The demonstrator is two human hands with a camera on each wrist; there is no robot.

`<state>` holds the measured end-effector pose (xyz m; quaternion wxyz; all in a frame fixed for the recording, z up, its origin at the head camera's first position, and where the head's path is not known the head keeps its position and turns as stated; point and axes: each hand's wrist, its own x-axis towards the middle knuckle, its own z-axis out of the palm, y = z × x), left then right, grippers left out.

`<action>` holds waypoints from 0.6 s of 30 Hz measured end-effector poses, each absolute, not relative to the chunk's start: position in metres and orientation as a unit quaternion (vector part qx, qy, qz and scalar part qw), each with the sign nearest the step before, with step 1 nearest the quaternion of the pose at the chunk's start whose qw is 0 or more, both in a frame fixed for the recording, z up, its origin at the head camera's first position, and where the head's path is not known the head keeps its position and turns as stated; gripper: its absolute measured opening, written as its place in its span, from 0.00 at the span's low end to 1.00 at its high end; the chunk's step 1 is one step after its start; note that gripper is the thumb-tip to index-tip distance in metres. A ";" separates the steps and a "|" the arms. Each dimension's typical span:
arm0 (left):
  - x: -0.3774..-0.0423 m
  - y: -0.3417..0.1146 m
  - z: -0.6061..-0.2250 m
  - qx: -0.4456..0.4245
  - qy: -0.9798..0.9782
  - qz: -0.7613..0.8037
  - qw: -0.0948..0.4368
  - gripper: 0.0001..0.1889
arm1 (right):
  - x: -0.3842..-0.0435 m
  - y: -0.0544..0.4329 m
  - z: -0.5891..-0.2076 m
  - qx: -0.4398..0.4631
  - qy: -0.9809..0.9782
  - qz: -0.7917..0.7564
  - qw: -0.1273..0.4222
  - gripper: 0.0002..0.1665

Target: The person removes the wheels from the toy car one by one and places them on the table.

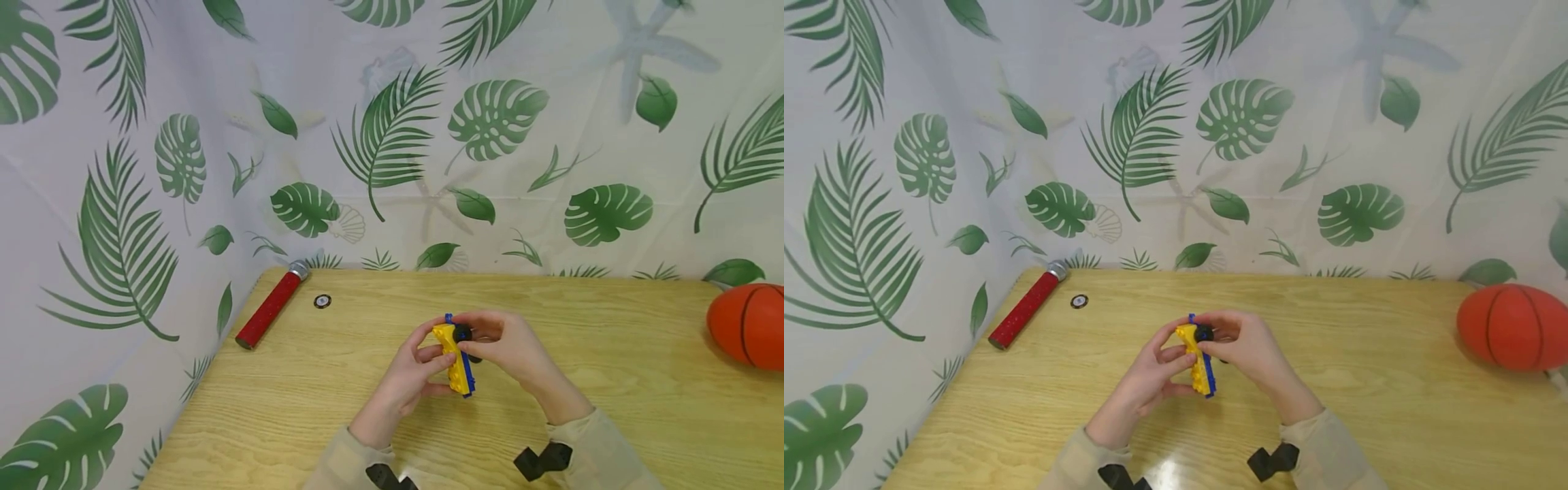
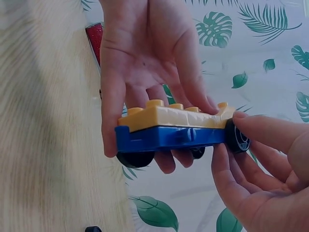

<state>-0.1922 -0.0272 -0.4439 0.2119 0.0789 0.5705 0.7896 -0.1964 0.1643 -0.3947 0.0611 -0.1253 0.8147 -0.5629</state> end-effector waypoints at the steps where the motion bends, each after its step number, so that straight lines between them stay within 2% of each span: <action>1: -0.192 -0.027 -0.444 0.079 0.572 0.789 0.211 0.29 | -0.196 0.164 -0.394 -0.127 0.814 -0.563 0.060 0.23; 18: -0.192 -0.025 -0.444 0.080 0.590 0.777 0.206 0.29 | -0.193 0.165 -0.394 -0.110 0.824 -0.555 0.039 0.24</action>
